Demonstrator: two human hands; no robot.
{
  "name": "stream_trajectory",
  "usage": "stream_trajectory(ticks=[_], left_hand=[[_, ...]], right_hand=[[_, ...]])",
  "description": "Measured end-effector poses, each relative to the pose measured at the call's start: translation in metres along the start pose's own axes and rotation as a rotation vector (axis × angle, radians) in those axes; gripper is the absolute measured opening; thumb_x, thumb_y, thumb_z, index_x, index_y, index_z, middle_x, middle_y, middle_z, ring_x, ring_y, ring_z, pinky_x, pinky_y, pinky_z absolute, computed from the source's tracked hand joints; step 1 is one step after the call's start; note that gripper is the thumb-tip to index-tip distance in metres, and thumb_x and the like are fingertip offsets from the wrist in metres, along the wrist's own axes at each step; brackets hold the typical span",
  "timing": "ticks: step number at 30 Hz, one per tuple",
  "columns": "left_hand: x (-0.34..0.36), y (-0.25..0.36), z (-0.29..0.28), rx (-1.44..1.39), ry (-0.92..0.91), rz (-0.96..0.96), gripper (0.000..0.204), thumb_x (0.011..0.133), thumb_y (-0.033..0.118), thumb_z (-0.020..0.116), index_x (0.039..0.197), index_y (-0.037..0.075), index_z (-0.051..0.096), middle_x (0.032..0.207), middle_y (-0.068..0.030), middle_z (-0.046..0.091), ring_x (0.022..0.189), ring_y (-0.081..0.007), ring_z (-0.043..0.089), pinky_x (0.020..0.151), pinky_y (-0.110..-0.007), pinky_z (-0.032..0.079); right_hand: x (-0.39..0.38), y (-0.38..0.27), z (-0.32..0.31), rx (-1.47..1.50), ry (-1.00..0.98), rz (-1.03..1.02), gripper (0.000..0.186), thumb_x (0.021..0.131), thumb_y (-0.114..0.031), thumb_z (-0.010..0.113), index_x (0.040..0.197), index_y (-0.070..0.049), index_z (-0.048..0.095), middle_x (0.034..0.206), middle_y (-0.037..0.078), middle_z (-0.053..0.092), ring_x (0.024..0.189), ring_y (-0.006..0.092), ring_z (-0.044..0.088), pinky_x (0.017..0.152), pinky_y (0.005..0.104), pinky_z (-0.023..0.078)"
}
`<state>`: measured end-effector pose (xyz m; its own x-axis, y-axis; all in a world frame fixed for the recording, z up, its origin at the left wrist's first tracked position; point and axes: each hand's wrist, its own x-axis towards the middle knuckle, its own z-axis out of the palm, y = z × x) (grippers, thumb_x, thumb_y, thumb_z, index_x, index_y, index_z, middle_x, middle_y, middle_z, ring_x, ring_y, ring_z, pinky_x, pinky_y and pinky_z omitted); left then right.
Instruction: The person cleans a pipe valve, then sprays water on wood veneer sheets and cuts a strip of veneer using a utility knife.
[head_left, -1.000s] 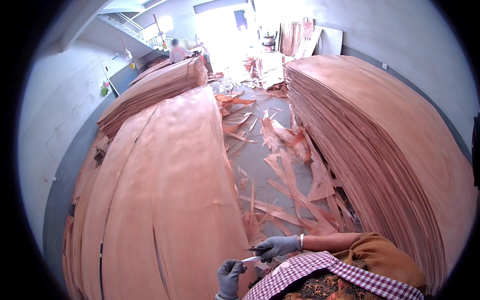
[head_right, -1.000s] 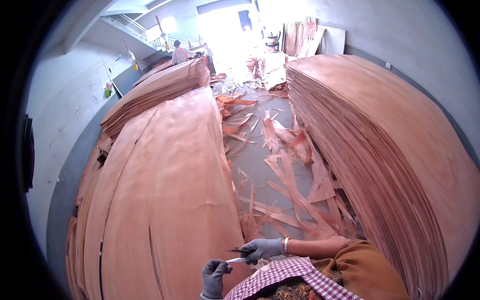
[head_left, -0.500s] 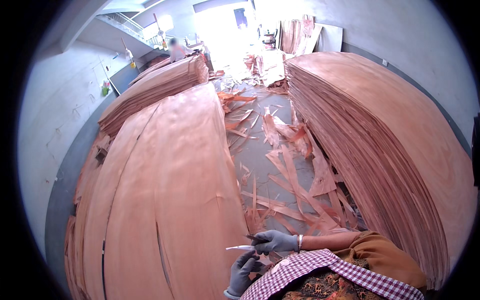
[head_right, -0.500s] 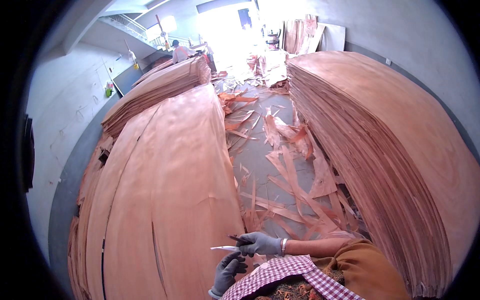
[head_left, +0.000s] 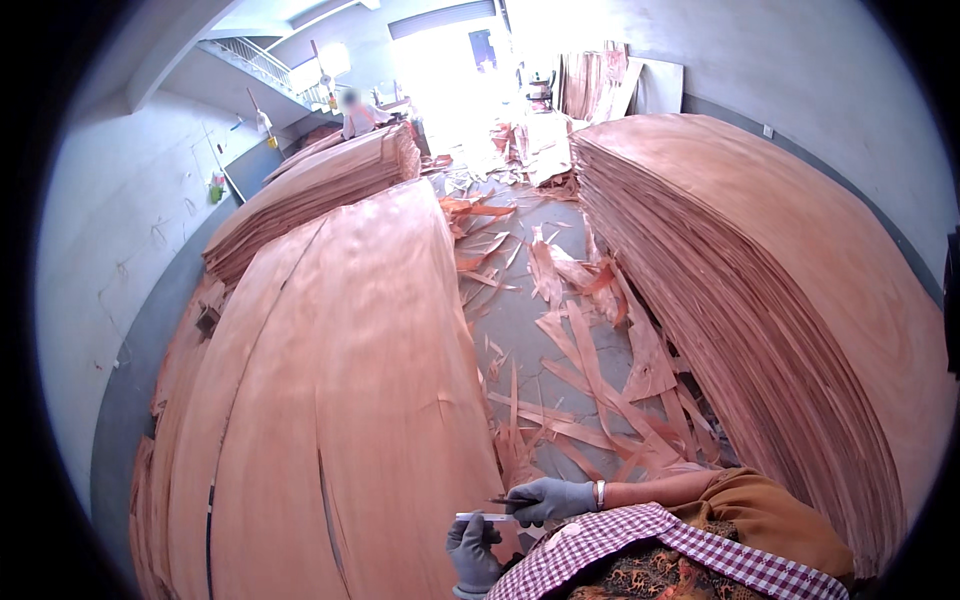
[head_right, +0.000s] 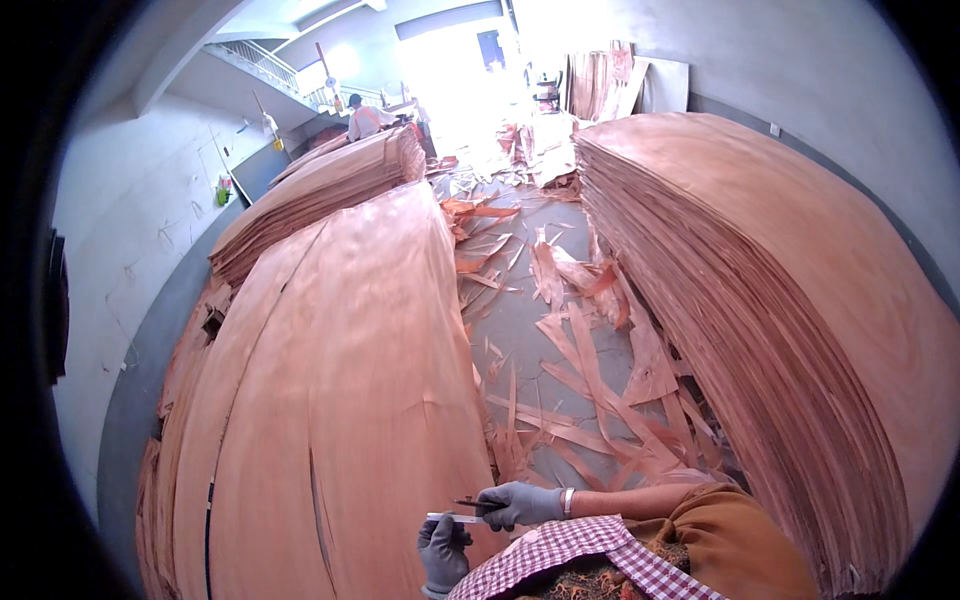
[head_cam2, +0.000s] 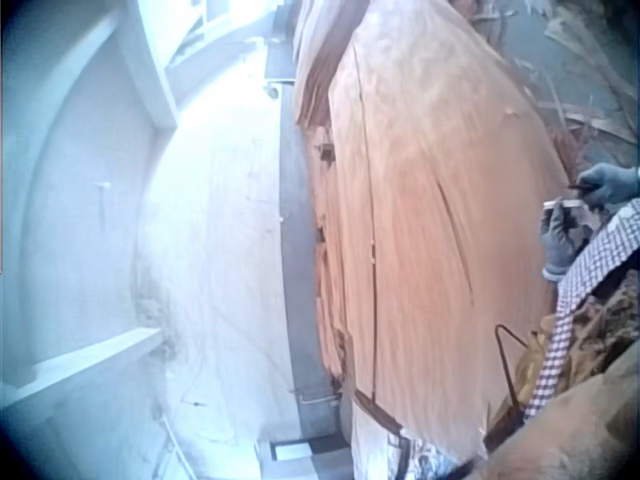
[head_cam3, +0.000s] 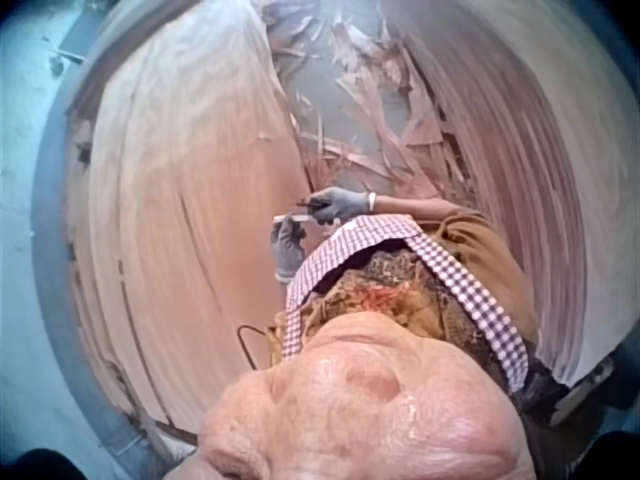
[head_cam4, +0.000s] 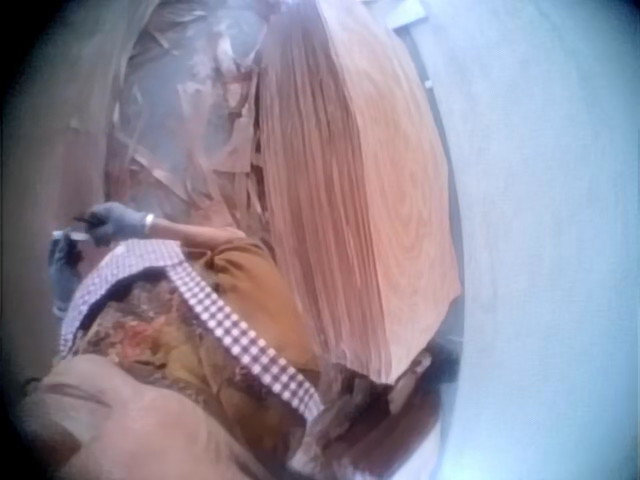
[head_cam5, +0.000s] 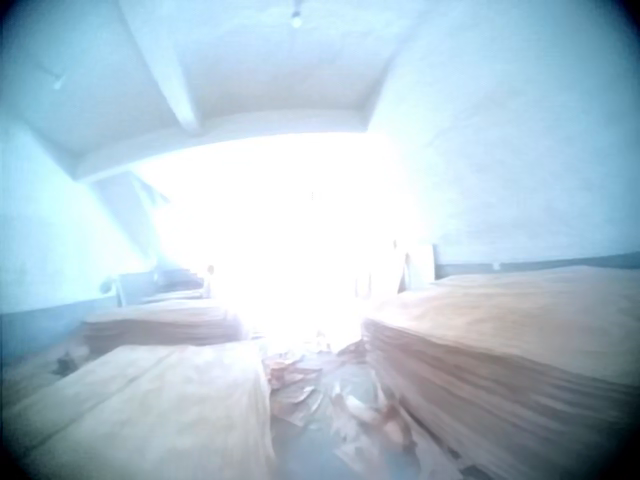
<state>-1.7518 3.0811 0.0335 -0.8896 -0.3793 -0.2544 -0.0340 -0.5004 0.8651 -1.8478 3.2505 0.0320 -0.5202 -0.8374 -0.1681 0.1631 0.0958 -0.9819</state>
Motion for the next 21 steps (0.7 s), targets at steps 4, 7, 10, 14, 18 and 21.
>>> stream_trajectory(ticks=[4, 7, 10, 14, 18, 21], left_hand=[[0.004, -0.01, -0.005, 0.026, 0.051, 0.111, 0.005, 0.083, 0.003, 0.06, 0.088, 0.004, 0.059, 0.068, -0.0043, 0.059, 0.055, -0.013, 0.056, 0.051, -0.026, 0.048], [0.002, -0.008, -0.009, 0.03, 0.05, 0.102, 0.008, 0.081, 0.001, 0.06, 0.088, 0.005, 0.057, 0.07, -0.004, 0.058, 0.055, -0.013, 0.056, 0.052, -0.026, 0.049], [0.002, -0.008, -0.01, 0.039, 0.028, 0.101, 0.008, 0.081, 0.0, 0.059, 0.088, 0.005, 0.057, 0.071, -0.0039, 0.058, 0.056, -0.0131, 0.057, 0.052, -0.026, 0.049], [0.002, -0.007, -0.009, 0.016, 0.027, 0.095, 0.008, 0.081, 0.0, 0.06, 0.087, 0.005, 0.057, 0.071, -0.004, 0.058, 0.056, -0.0134, 0.057, 0.052, -0.026, 0.049], [0.003, -0.007, -0.011, 0.011, 0.025, 0.088, 0.006, 0.082, 0.002, 0.059, 0.088, 0.005, 0.058, 0.07, -0.0045, 0.059, 0.056, -0.0141, 0.058, 0.052, -0.027, 0.049], [0.005, -0.008, -0.012, -0.025, 0.024, 0.079, 0.004, 0.084, 0.006, 0.058, 0.088, 0.004, 0.058, 0.068, -0.005, 0.06, 0.056, -0.0147, 0.058, 0.052, -0.027, 0.049]], right_hand=[[0.002, 0.01, -0.002, -0.023, -0.019, -0.009, 0.013, 0.088, -0.016, 0.056, 0.096, -0.005, 0.056, 0.072, -0.001, 0.055, 0.065, 0.0067, 0.05, 0.059, 0.0214, 0.043], [-0.001, 0.003, -0.001, -0.01, -0.033, 0.016, 0.014, 0.088, -0.016, 0.057, 0.096, -0.005, 0.056, 0.072, -0.001, 0.055, 0.065, 0.0066, 0.05, 0.059, 0.0213, 0.043], [-0.001, 0.009, -0.001, -0.017, -0.036, 0.017, 0.014, 0.088, -0.017, 0.057, 0.097, -0.005, 0.056, 0.072, -0.001, 0.055, 0.064, 0.0066, 0.049, 0.059, 0.0212, 0.042], [0.0, 0.01, -0.002, -0.026, -0.064, 0.063, 0.017, 0.089, -0.015, 0.058, 0.101, -0.003, 0.057, 0.077, -0.003, 0.052, 0.071, 0.0066, 0.047, 0.066, 0.0231, 0.042], [0.0, 0.005, -0.001, 0.003, -0.079, 0.099, 0.016, 0.089, -0.015, 0.057, 0.1, -0.003, 0.057, 0.076, -0.003, 0.052, 0.071, 0.0064, 0.048, 0.065, 0.0231, 0.042], [0.001, 0.006, -0.002, 0.016, -0.075, 0.082, 0.015, 0.089, -0.016, 0.057, 0.098, -0.004, 0.056, 0.075, -0.002, 0.053, 0.069, 0.0065, 0.048, 0.063, 0.0226, 0.042]])
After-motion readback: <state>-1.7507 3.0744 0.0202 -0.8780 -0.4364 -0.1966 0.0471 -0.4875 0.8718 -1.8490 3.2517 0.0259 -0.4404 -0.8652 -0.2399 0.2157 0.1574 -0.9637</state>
